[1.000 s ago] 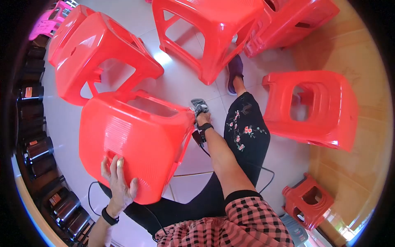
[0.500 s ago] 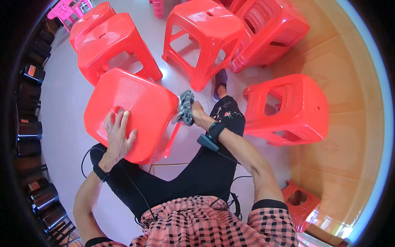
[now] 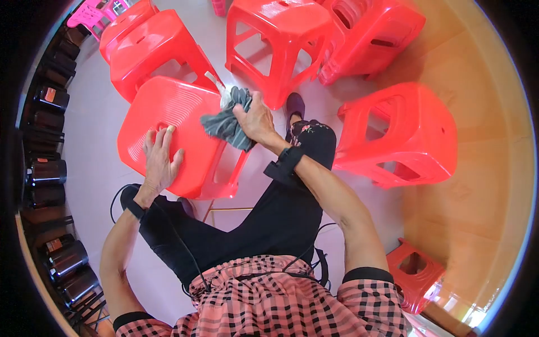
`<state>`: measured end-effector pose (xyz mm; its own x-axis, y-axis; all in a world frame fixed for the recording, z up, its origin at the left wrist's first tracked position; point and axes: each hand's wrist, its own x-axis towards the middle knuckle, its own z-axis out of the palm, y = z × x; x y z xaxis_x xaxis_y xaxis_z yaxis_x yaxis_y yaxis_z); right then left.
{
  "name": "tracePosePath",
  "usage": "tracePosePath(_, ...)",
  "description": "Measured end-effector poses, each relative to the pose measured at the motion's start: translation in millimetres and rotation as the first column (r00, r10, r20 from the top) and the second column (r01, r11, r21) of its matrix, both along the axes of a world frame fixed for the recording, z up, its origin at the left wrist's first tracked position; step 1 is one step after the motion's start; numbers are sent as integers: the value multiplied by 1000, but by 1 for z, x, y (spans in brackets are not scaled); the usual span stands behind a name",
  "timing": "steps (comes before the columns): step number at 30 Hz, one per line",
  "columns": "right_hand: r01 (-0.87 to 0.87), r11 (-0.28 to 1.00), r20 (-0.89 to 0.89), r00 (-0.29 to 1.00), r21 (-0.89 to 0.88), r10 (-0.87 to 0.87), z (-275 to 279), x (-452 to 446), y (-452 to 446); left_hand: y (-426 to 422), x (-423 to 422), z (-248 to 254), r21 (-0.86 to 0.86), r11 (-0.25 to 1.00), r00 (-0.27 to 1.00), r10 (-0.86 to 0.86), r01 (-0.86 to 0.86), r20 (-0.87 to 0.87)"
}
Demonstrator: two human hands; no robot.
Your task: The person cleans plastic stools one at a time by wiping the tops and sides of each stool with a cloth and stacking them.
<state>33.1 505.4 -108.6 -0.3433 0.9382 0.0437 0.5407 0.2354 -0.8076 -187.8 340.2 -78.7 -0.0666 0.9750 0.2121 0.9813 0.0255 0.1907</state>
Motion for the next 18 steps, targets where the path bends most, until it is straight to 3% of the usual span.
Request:
tracePosePath(2, 61, 989, -137, 987, -131, -79, -26, 0, 6, 0, 1, 1, -4, 1000, 1000, 3, -3, -13)
tracePosePath(4, 100, 987, -96, 989, -122, -112, -71, 0, 17, 4, 1, 0, 3, 1000, 1000, 14, -14, 6)
tracePosePath(5, 257, 924, -44, 959, -284, -281, -110, -4, 28, 5, 0, 1, 8, 1000, 1000, 15, -15, 3)
tracePosePath(6, 399, 811, 35, 904, -427, -426, -111, -11, 30, 5, 0, 1, 3, 1000, 1000, 21, -21, 2)
tracePosePath(8, 640, 642, 280, 766, -422, -579, -119, -17, 28, 5, -2, -1, -8, 999, 999, 48, -48, 6)
tracePosePath(9, 653, 672, 297, 757, -349, -582, -145, -15, 29, 5, -3, -1, 6, 999, 999, 40, -40, 7)
tracePosePath(10, 616, 660, 242, 783, -430, -573, -171, -13, 28, 5, -3, -1, 15, 999, 999, 32, -32, 11)
tracePosePath(11, 656, 560, 269, 737, -507, -620, -235, -20, 38, 5, -3, 0, 14, 999, 999, 32, -32, 11)
tracePosePath(12, 687, 445, 308, 685, -574, -661, -239, -32, 36, 5, -3, 0, 1, 999, 999, 48, -48, 17)
tracePosePath(13, 597, 288, 173, 595, -749, -785, -242, -25, 33, 6, -4, 0, 4, 999, 999, 40, -40, 6)
tracePosePath(17, 555, 551, 298, 820, -623, -489, -255, -21, 0, 7, -7, 2, -18, 999, 999, 39, -39, 33)
tracePosePath(18, 493, 645, 336, 870, -583, -361, -238, -22, -20, 7, -6, 1, -31, 999, 998, 45, -44, 34)
